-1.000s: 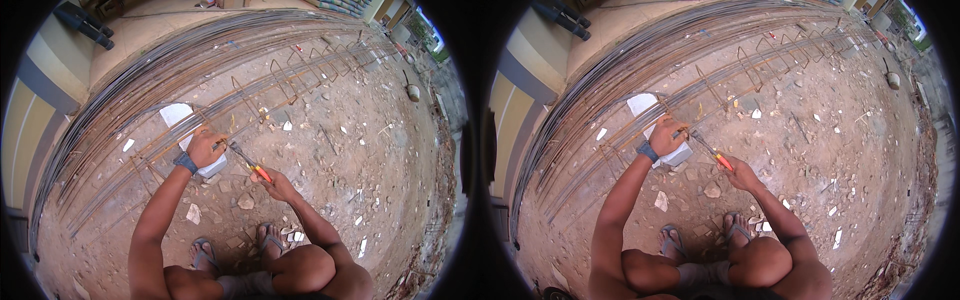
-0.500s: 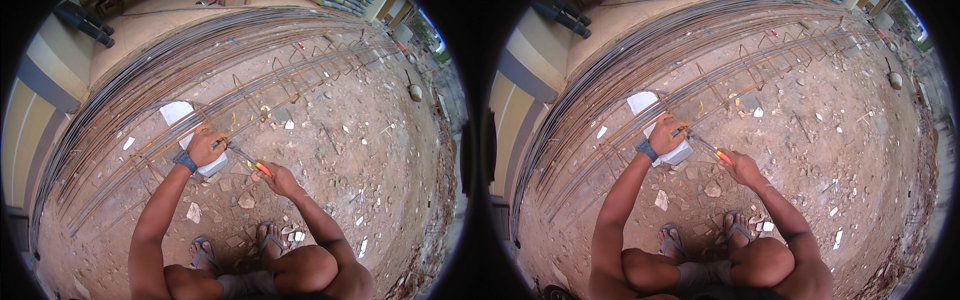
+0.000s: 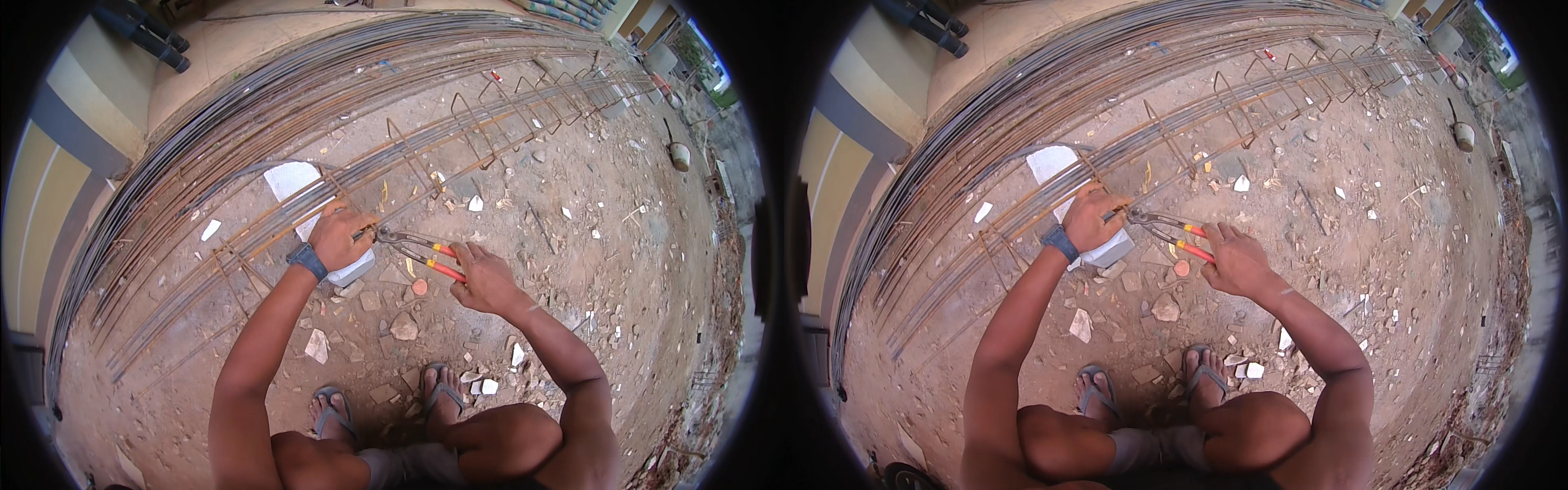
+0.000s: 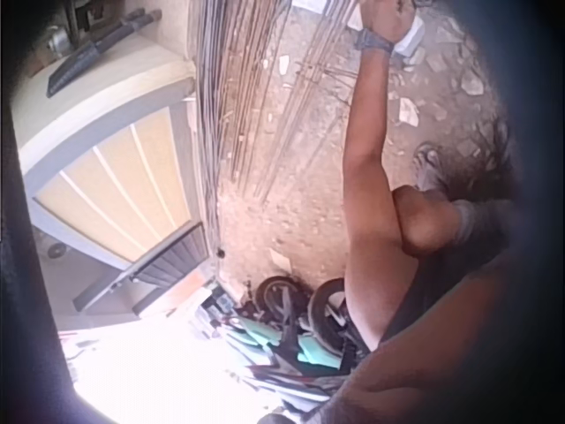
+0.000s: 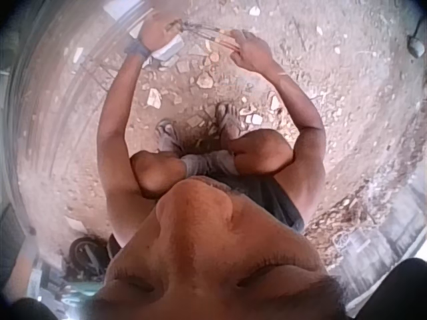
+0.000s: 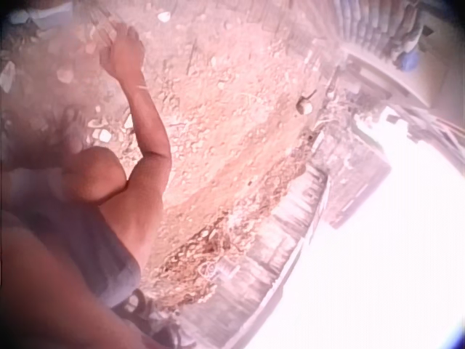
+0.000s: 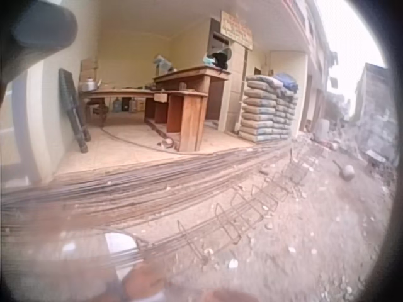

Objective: The person assembles a rebar cage by tying metal rods together with wire using pliers. They repeatedly wrap and twist wire around intersections to secure the structure.

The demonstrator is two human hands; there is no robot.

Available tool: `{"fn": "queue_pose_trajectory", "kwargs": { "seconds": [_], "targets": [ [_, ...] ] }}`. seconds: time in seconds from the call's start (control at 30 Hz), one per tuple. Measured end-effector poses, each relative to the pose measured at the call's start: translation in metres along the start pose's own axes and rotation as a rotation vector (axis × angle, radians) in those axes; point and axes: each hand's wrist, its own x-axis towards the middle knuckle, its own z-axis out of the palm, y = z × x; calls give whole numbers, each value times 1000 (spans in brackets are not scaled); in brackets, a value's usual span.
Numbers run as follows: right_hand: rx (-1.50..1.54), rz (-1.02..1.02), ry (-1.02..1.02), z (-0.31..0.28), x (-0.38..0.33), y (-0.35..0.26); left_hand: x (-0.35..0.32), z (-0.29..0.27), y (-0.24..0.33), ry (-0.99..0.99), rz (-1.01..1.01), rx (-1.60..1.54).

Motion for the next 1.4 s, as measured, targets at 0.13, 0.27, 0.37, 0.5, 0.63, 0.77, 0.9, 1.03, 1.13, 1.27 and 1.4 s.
{"fn": "queue_pose_trajectory", "kwargs": {
  "seconds": [0.13, 0.27, 0.37, 0.5, 0.63, 0.77, 0.9, 1.03, 1.13, 1.27, 1.4],
  "targets": [
    [-474, -37, -64, -23, 28, 16, 3, 0, 4, -39, 4, 24],
    [-489, -220, -330, -92, 110, 28, 3, 6, -2, 5, 73, 27],
    [-587, -292, -399, -110, 140, 15, 0, 4, -3, 26, 96, 29],
    [-555, -254, -397, -96, 114, 6, -8, 2, -6, 31, 57, -6],
    [626, 275, -645, -63, 20, -31, 1, 12, -3, 34, 60, -9],
    [1250, 620, -693, -26, 8, -37, 2, 4, -5, -3, 40, -13],
    [1125, 616, -647, -21, -2, -36, 2, 6, -4, 35, 72, -67],
    [-211, 225, -178, -13, -8, -58, -2, 3, -3, 51, 71, -61],
    [-319, 251, -141, 1, -9, -60, 2, 1, 1, 47, 69, -69],
    [5, 407, -171, 27, -5, -50, -1, -7, 5, -5, 8, -38],
    [486, 327, -124, 67, -14, -29, 1, 2, 5, 80, 83, 34]
  ]
}}
